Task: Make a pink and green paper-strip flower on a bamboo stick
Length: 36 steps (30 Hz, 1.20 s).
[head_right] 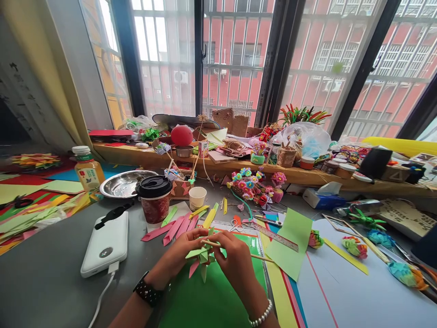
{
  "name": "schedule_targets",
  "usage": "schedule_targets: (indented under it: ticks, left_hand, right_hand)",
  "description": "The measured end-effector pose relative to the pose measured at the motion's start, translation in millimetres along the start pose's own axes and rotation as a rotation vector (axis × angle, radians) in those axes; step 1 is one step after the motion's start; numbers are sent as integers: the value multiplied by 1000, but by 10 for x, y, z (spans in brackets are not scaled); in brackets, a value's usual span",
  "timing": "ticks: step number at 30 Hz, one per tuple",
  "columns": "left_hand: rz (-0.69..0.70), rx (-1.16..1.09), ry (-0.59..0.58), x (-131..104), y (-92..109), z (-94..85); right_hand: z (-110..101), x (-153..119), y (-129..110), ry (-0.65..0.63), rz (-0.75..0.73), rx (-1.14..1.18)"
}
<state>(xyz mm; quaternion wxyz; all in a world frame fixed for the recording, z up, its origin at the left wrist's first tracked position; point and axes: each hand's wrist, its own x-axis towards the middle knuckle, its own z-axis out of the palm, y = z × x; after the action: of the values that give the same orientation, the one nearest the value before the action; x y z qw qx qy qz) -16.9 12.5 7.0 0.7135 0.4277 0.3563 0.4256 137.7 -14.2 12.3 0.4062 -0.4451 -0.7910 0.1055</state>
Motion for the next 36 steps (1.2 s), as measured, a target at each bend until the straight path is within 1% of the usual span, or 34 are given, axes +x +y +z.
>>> schedule_targets:
  ticks: [4,9,12,14,17,22,28,32,34,36]
  left_hand:
    - [-16,10,-47,-17,14,8]
    - [-3,8,-75,-15,-9,-24]
    - [-50,26,-96,-5,-35,-53]
    - [-78,36,-87,-1,-44,-62]
    - [-72,29,-63,1,-43,-57]
    - [-28,-15,-56,-11,-20,-20]
    - [-21,14,-72,-23,-2,6]
    - [-6,39,-53,5,-14,-12]
    - [10,81,-21,21,-20,-21]
    - [55,123,20,26,-14,-19]
  right_hand:
    - [-56,17,-9,-75,12,72]
    - [-121,41,18,-161,26,125]
    - [-134,46,44,-188,11,144]
    - [-136,47,47,-195,5,148]
    - [-126,46,26,-174,17,127]
    - [-80,36,-20,-109,29,50]
    - [-12,27,16,-40,35,-20]
    - [5,23,33,-17,7,12]
    - [-7,25,34,-10,-13,44]
    - [-37,30,38,1,-6,75]
